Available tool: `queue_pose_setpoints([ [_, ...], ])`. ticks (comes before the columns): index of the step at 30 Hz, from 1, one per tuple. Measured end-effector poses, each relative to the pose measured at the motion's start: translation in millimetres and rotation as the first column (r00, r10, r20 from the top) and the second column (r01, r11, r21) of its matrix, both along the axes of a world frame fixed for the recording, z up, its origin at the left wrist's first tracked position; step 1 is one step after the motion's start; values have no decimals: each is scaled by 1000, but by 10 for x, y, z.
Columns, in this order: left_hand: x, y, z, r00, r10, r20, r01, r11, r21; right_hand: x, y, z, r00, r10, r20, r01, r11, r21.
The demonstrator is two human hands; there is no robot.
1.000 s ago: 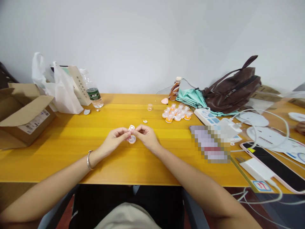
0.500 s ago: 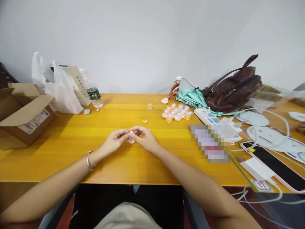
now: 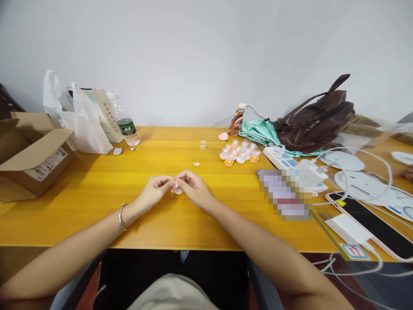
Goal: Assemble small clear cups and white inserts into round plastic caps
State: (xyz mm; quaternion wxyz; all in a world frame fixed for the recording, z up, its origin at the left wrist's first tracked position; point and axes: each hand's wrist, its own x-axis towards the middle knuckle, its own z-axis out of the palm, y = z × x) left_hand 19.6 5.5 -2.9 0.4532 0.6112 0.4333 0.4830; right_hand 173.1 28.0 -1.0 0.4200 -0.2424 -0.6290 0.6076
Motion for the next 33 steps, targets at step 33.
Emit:
queue_pose_setpoints([
  [33, 9, 9, 26, 972, 14, 234, 34, 980, -197, -38, 116, -216, 979, -174, 104, 156, 975, 160],
])
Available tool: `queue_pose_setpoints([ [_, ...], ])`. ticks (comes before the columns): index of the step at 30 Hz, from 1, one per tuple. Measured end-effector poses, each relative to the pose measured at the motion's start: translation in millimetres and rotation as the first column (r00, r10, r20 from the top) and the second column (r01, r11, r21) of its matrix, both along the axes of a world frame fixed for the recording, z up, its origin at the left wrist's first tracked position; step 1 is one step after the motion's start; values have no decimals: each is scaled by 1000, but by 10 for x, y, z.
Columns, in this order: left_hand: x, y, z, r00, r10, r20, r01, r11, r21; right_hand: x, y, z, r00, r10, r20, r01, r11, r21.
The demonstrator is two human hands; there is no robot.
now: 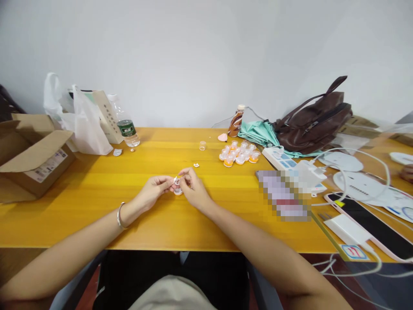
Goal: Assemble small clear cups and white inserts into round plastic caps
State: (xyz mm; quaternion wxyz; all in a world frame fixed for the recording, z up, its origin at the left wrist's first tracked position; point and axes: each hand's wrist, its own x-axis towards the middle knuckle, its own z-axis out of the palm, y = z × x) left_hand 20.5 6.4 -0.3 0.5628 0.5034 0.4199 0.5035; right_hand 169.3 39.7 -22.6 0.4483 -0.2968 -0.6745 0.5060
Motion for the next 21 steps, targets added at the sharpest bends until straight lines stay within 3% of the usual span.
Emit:
queue_pose_setpoints([
  [6, -12, 9, 26, 990, 73, -119, -63, 994, 85, 3, -33, 79, 998, -16, 66, 10, 997, 83],
  [12, -1, 32, -22, 961, 161, -223, -108, 967, 231, 46, -100, 191, 973, -147, 176, 75, 930, 360],
  [14, 8, 33, -35, 952, 187, -243, -123, 959, 257, 34, -96, 184, 978, -137, 160, 84, 950, 299],
  [18, -41, 65, -27, 935, 244, -258, -174, 948, 268, -9, -28, 121, 995, -81, 53, 82, 997, -11],
  [21, -137, 121, -2, 930, 306, -203, -253, 934, 252, 37, 106, 74, 989, -146, 20, 146, 989, -23],
])
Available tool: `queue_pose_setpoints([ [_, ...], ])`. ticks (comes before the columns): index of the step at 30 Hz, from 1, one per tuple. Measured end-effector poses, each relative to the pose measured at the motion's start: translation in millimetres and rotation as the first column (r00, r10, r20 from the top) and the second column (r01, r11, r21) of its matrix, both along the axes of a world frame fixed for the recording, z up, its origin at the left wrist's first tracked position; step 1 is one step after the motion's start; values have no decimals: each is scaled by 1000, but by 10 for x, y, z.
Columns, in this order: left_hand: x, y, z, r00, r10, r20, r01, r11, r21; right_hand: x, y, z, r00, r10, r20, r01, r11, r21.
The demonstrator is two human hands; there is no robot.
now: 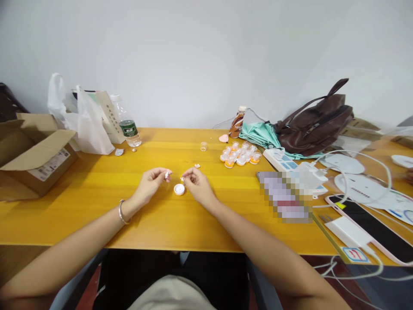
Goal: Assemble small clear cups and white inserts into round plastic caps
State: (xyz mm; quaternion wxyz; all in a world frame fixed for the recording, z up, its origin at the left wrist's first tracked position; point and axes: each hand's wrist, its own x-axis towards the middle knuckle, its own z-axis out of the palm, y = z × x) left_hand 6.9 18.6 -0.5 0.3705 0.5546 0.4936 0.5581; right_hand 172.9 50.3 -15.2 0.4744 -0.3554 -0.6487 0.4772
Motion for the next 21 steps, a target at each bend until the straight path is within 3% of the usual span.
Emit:
queue_pose_setpoints([
  [2, -51, 34, 8, 999, 17, 45, -17, 1000, -10, 89, 139, -29, 995, -92, 30, 90, 994, 58],
  [5, -67, 54, 0, 999, 1, 45, 0, 1000, -21, 261, 376, -81, 945, -251, 208, 224, 964, 147],
  [8, -39, 47, -16, 999, -41, 4, 41, 999, -30, 372, 550, -131, 897, -332, 291, 278, 937, 213],
  [12, -29, 43, -21, 998, -58, -27, 57, 998, -34, 334, 643, -178, 869, -328, 370, 237, 933, 270],
  [21, -66, 66, -25, 996, -69, -49, 68, 998, -16, -50, 853, -269, 803, -280, 527, 111, 938, 328],
])
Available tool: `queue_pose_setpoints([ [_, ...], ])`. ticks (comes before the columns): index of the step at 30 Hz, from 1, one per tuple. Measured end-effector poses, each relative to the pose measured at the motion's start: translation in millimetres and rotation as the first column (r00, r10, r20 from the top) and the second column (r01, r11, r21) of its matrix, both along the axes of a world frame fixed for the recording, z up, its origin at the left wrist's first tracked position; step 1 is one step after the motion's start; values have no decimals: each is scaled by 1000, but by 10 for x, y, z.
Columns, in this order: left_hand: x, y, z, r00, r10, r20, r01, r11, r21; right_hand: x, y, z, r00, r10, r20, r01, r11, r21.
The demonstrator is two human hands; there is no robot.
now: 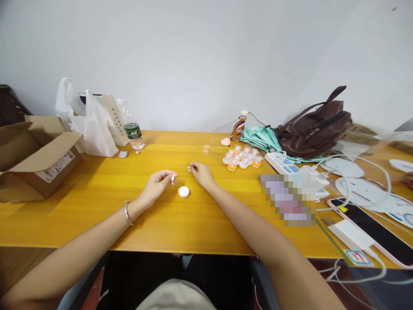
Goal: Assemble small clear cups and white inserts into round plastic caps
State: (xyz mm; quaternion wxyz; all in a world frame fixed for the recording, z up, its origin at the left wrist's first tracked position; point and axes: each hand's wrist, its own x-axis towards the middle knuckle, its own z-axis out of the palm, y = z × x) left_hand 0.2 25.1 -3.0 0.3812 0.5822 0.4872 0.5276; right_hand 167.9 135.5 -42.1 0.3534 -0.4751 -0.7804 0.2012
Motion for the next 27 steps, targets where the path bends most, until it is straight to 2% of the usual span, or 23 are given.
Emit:
queue_pose_setpoints([
  [10, -10, 47, -59, 999, -18, 46, 20, 999, -40, -94, -78, 28, 996, 69, 55, -70, 997, 14],
  [16, 1, 35, -37, 997, 8, 70, -2, 996, -86, -38, -128, 26, 995, 95, -33, -94, 995, 20],
  [21, 9, -5, 4, 990, -17, 143, 39, 987, -155, 0, -205, 86, 987, 86, -133, -78, 995, 62],
  [24, -1, -12, 9, 969, -38, 243, 90, 975, -205, -11, -338, 198, 953, 243, -180, -209, 959, 190],
  [27, -8, -12, 9, 948, -58, 313, 136, 963, -234, -51, -507, 293, 881, 454, -133, -399, 864, 307],
])
